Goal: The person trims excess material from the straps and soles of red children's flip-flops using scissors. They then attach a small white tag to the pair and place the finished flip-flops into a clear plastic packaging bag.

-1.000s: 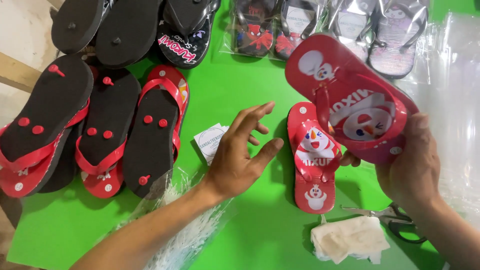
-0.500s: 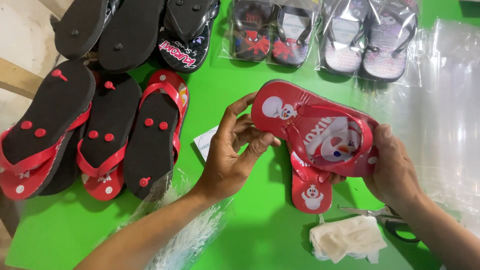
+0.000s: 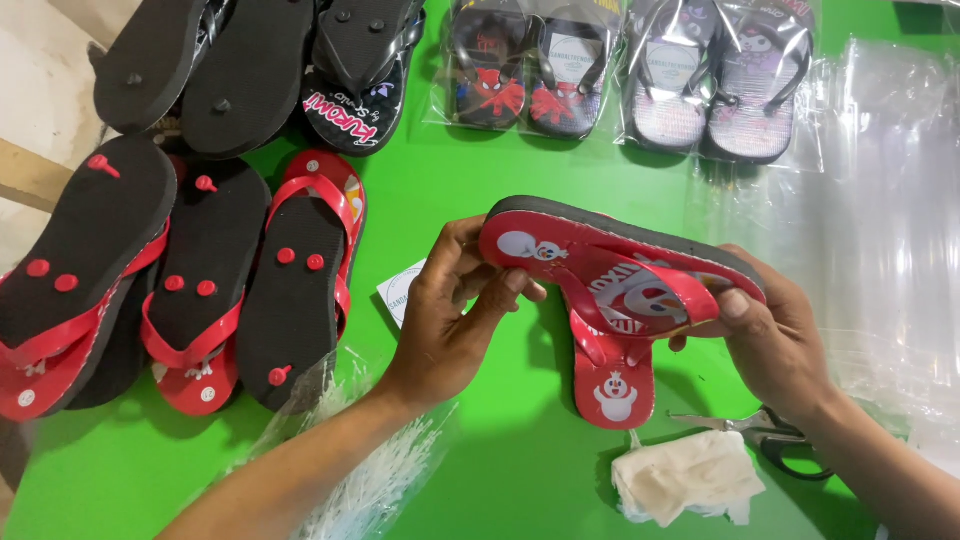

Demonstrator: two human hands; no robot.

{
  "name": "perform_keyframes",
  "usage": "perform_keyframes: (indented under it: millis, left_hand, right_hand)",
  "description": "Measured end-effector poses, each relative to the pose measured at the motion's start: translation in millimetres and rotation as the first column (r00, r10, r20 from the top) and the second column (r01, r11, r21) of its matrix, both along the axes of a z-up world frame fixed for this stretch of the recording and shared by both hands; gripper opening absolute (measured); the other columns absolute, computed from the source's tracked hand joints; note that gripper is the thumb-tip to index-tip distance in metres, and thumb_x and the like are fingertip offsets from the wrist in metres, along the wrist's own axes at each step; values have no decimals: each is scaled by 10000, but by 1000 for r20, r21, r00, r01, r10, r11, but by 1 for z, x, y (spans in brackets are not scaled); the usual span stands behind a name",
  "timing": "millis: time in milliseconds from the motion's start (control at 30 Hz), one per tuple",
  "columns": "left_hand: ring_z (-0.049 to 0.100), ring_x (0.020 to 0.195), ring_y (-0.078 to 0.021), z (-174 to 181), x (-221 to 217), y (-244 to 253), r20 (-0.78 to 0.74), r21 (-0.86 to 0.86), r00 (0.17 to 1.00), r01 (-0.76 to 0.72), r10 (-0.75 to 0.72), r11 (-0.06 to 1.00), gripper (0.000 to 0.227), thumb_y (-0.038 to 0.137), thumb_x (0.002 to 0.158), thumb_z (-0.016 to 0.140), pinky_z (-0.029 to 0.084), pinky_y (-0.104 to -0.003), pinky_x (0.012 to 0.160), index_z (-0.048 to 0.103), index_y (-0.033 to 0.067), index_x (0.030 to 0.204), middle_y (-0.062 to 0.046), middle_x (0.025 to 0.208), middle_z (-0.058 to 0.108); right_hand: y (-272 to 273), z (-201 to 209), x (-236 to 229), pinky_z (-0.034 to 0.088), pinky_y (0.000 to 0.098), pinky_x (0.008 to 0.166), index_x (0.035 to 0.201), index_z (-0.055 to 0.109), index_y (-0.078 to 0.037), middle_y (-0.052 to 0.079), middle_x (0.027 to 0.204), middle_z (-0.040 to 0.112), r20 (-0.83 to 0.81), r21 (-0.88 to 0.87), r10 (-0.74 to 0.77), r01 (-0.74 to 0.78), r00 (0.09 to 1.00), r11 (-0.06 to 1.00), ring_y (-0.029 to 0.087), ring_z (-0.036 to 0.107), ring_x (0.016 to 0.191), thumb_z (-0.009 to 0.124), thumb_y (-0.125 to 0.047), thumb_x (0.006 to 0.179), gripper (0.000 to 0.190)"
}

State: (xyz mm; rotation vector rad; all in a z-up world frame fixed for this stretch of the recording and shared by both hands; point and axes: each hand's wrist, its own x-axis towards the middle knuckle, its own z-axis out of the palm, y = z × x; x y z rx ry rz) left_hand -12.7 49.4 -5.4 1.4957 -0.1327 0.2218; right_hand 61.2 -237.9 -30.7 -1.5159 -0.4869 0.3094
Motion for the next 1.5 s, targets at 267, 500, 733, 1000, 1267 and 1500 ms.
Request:
perform_keyframes:
  millis: [267,500,733,1000,1267,1500]
  left_hand:
    - [761,896,-193,-9,6,1,-28,-41,999,-24,23,999,299,281,1028,587,565,-287,713,497,82,1232,-87,1094,731]
    - [637,1011,-160,-6,8,1,-156,38,974,-160,164,986,433,300,923,675,539,-288,909,498,102,1265,-71,1119,651]
    - [801,977,-213,11,6,-1,-113,155,992,68,-51,986,501,352,877,720,684,-315,848,581,82,1274,-122,1120,796]
    - [810,934,-278,4,6,-3,-312,157,874,435,-373,887,641,453,825,714,730,-342,722,618,29,1295,-140,1115,789]
    - [739,968,-248,1,10,4,-244,-166,938,210,-247,963,350,277,876,739,654,-334,834,641,21,1094,-138,1059,767]
    - [742,1011,-271,-7,13,11,-235,-337,936,173,-260,926,376,284,873,741,666,-369,851,645,30,1134,-142,1124,755]
  right_hand:
    - [-1,8,-1,679,322,610,1163,620,-13,92,1080,621,104,48,2,-7,995,999,256,716,890,581,-316,1018,338]
    - [5,25,-4,657,284,617,1217,574,19,125,1067,685,98,97,-11,1,995,995,204,701,749,678,-150,947,335]
    - [10,39,-1,664,266,560,1206,591,34,137,1034,695,156,-24,-37,41,987,999,186,732,703,664,-225,933,384]
    - [14,59,-6,640,294,660,1442,507,1,179,1054,743,86,-59,-58,63,995,996,203,695,687,635,-139,933,544]
    - [-44,77,-15,701,272,787,1278,640,-140,33,1073,799,439,-635,167,174,883,752,146,797,864,779,-103,757,540]
    - [-178,-15,-20,753,188,692,1139,767,-285,-76,946,873,417,-841,448,149,791,520,43,874,678,860,-274,689,460]
